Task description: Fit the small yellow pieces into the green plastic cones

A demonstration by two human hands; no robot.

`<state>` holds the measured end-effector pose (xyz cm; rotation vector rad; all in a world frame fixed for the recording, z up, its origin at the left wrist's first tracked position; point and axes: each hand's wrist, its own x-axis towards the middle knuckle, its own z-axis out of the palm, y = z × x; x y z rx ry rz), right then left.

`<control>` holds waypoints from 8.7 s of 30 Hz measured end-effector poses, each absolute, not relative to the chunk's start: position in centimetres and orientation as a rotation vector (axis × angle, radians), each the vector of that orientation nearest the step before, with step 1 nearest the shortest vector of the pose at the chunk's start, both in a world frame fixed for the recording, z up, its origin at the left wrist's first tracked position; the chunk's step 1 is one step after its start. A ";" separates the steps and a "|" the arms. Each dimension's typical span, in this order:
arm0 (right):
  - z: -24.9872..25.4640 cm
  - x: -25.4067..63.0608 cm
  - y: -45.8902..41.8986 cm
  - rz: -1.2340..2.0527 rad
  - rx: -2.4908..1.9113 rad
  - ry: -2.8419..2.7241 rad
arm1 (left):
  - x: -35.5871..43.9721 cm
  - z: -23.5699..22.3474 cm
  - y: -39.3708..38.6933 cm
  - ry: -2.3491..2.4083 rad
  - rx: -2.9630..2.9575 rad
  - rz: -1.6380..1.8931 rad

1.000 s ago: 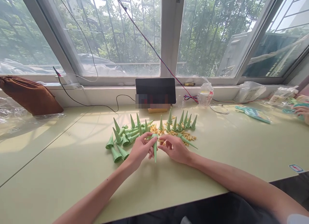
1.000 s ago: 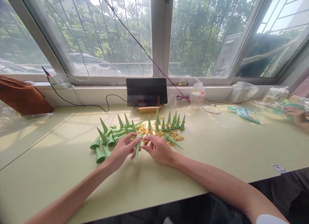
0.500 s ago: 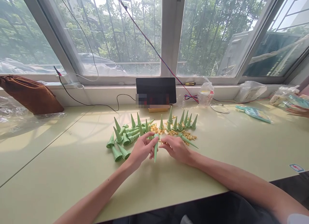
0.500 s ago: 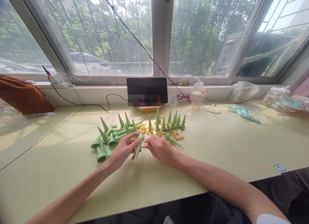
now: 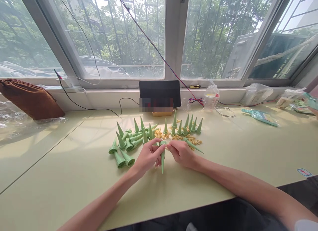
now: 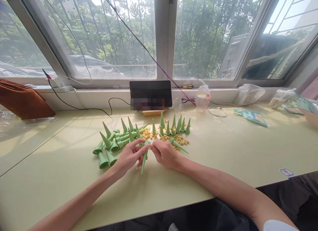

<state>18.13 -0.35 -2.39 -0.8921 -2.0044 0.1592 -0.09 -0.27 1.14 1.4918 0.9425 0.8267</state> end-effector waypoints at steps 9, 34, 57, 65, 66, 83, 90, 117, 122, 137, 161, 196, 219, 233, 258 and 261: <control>-2.7 18.0 -0.3 0.136 -0.862 -1.928 | -0.1 1.8 -0.2 0.959 1.274 0.860; -2.3 18.3 -0.1 -0.302 -0.897 -2.180 | -0.2 1.2 0.0 1.028 1.307 0.821; -2.6 18.1 -0.4 0.274 -0.986 -2.137 | -0.4 1.1 -0.3 0.964 1.627 0.909; -2.3 17.8 -0.4 0.252 -0.958 -2.027 | -0.2 2.0 -0.4 0.990 1.458 0.922; -2.3 17.8 -0.4 0.243 -0.950 -2.013 | -0.2 2.0 -0.4 0.993 1.435 0.919; -2.0 17.6 -0.7 0.292 -0.854 -1.925 | -0.4 1.9 -0.2 0.966 1.426 0.842; -2.3 17.7 -0.5 0.262 -0.854 -1.924 | -0.5 1.5 -0.1 0.984 1.423 0.844; -1.9 17.6 -0.7 0.323 -0.878 -1.871 | -0.6 0.3 -0.2 1.041 1.798 0.983; -1.8 17.6 -0.7 0.322 -0.890 -1.882 | -0.4 0.6 -0.1 1.012 1.668 0.994; -2.4 17.9 -0.4 0.223 -0.839 -1.988 | -0.4 1.8 -0.1 1.054 1.430 0.968; -2.9 18.2 0.0 0.155 -0.863 -2.042 | -0.4 1.5 -0.2 1.058 1.594 0.975; -2.6 18.1 -0.3 0.398 -0.902 -2.001 | -0.5 0.6 -0.2 1.003 1.744 0.975; -1.4 17.8 -0.9 1.137 -0.913 -1.688 | -0.7 0.5 0.0 1.042 1.890 0.974; -1.0 18.1 -0.7 1.421 -0.867 -1.541 | -0.6 0.6 -0.1 1.024 1.860 0.966; -1.5 17.6 -1.2 0.968 -0.954 -1.696 | -0.4 1.2 -0.6 1.029 1.784 0.989; -1.6 17.6 -1.2 0.893 -0.965 -1.738 | -0.5 1.1 -0.6 1.031 1.793 0.982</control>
